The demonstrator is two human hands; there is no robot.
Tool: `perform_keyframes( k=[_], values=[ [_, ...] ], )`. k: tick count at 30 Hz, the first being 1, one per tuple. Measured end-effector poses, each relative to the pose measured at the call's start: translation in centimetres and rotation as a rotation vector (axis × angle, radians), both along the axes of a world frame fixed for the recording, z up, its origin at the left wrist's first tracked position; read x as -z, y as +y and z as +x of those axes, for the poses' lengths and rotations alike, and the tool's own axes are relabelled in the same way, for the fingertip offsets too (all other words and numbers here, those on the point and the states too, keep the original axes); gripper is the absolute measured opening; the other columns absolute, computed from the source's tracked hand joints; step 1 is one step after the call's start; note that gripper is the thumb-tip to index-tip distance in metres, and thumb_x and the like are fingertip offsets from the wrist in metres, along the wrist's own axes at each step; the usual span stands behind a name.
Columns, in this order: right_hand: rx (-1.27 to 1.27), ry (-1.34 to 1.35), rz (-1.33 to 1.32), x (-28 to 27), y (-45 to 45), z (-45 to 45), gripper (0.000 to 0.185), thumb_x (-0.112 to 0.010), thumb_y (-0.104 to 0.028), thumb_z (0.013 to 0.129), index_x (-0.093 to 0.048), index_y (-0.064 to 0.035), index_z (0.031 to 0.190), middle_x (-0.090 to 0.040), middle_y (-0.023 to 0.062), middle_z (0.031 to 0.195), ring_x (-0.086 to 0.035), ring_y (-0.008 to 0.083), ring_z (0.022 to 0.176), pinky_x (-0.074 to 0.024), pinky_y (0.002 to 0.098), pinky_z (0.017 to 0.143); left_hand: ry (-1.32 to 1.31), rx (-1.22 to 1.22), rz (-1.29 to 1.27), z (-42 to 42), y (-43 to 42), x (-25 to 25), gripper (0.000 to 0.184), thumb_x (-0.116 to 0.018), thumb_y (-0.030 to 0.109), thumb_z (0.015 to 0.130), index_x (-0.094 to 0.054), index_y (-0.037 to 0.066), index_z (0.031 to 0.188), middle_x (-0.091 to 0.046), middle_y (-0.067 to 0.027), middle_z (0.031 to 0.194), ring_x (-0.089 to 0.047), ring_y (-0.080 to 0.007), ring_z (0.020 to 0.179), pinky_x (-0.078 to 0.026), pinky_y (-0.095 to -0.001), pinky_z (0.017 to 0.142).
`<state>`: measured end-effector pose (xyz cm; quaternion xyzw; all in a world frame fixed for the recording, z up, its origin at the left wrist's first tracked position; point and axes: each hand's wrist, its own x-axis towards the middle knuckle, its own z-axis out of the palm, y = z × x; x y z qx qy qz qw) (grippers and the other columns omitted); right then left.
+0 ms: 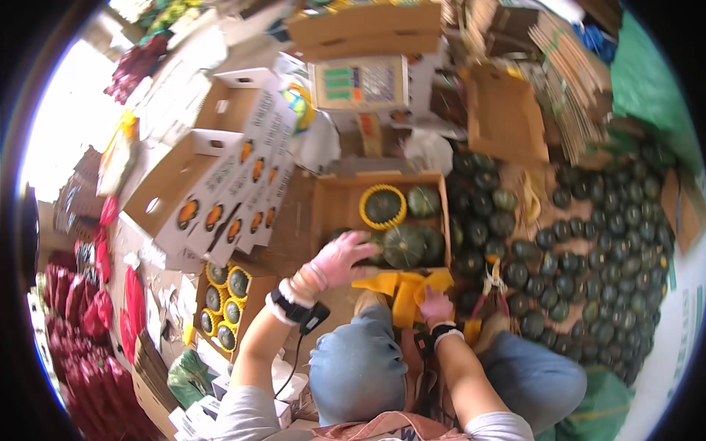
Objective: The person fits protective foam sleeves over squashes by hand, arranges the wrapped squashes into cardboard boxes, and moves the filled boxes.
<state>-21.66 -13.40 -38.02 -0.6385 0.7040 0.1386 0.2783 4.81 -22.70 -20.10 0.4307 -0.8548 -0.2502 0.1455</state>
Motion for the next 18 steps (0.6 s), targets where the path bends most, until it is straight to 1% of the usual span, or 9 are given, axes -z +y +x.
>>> perform_keyframes(
  k=[3,5,7,9,10,11,12,14,18],
  values=[
    [-0.138,-0.033,-0.053,0.3,-0.5,-1.0,0.043,-0.045,-0.026,0.085,-0.045,-0.0216,0.128,-0.062,0.0172,0.098,-0.061,0.0351,0.089,-0.0477,0.0493,0.076,0.039,-0.113,0.234,3.0,5.0,-3.8,0.038,-0.063,0.029,0.079,-0.057,0.009,0.111,-0.059,-0.0162,0.101,-0.057,-0.0345,0.094,-0.048,-0.04,0.08],
    [-0.23,-0.087,-0.012,-1.2,-0.4,-0.9,0.041,-0.042,-0.025,0.086,-0.045,-0.0207,0.127,-0.063,0.0168,0.098,-0.061,0.0341,0.09,-0.0476,0.0499,0.076,0.132,-0.128,0.349,4.6,7.9,-3.9,0.039,-0.061,0.022,0.08,-0.054,0.005,0.114,-0.059,-0.0179,0.105,-0.056,-0.0339,0.098,-0.047,-0.0385,0.083],
    [-0.325,-0.111,0.01,-1.7,-0.9,-0.7,0.04,-0.04,-0.024,0.087,-0.046,-0.0204,0.126,-0.063,0.0158,0.101,-0.061,0.033,0.093,-0.0478,0.0501,0.076,0.062,-0.264,0.38,5.0,11.2,-5.0,0.04,-0.06,0.023,0.082,-0.053,0.002,0.116,-0.059,-0.0186,0.107,-0.058,-0.0339,0.098,-0.047,-0.0365,0.084],
    [-0.446,-0.052,0.054,-0.3,-1.5,-1.1,0.038,-0.039,-0.025,0.087,-0.049,-0.0206,0.124,-0.064,0.0141,0.103,-0.061,0.0322,0.096,-0.0483,0.0489,0.077,0.132,-0.391,0.223,3.8,14.2,-6.3,0.036,-0.061,0.022,0.084,-0.057,0.001,0.112,-0.062,-0.0182,0.104,-0.061,-0.0277,0.095,-0.049,-0.0334,0.083],
    [-0.513,-0.007,0.098,-0.4,-2.2,-0.7,0.037,-0.039,-0.025,0.088,-0.051,-0.0207,0.123,-0.064,0.0132,0.104,-0.061,0.032,0.097,-0.0486,0.0479,0.077,0.254,-0.518,0.316,2.3,15.6,-9.6,0.031,-0.06,0.02,0.085,-0.059,-0.001,0.109,-0.063,-0.0162,0.1,-0.061,-0.0221,0.094,-0.048,-0.031,0.082],
    [-0.515,0.002,0.107,-0.5,-2.8,-0.6,0.037,-0.045,-0.023,0.084,-0.052,-0.0185,0.12,-0.064,0.014,0.104,-0.061,0.0323,0.096,-0.049,0.0464,0.077,0.278,-0.4,0.135,1.3,17.1,-12.0,0.033,-0.06,0.018,0.086,-0.056,-0.002,0.112,-0.063,-0.015,0.1,-0.06,-0.0195,0.094,-0.048,-0.0292,0.082],
    [-0.515,0.01,0.13,-0.7,-2.8,-0.7,0.038,-0.05,-0.02,0.079,-0.054,-0.0162,0.117,-0.064,0.0147,0.103,-0.061,0.0326,0.096,-0.0494,0.0449,0.077,0.497,-0.498,0.29,1.0,18.6,-11.5,0.035,-0.06,0.017,0.086,-0.054,-0.003,0.115,-0.061,-0.0146,0.102,-0.059,-0.0195,0.095,-0.047,-0.0297,0.082],
    [-0.465,0.048,0.154,-1.7,-3.1,-0.2,0.031,-0.052,-0.021,0.078,-0.059,-0.0123,0.106,-0.064,0.0142,0.102,-0.061,0.031,0.096,-0.0494,0.0435,0.078,0.444,-0.533,0.187,0.3,20.2,-13.0,0.037,-0.061,0.015,0.085,-0.053,-0.002,0.116,-0.059,-0.0145,0.104,-0.058,-0.0224,0.095,-0.047,-0.0308,0.083],
    [-0.354,-0.121,-0.015,-1.3,-1.6,-0.3,0.028,-0.055,-0.024,0.078,-0.061,-0.0101,0.102,-0.065,0.0149,0.101,-0.061,0.0316,0.096,-0.0494,0.0417,0.078,0.255,-0.486,-0.152,-1.0,21.0,-14.9,0.036,-0.066,0.012,0.079,-0.056,0.0,0.111,-0.056,-0.0162,0.107,-0.056,-0.0321,0.096,-0.046,-0.0351,0.083]
  ],
)
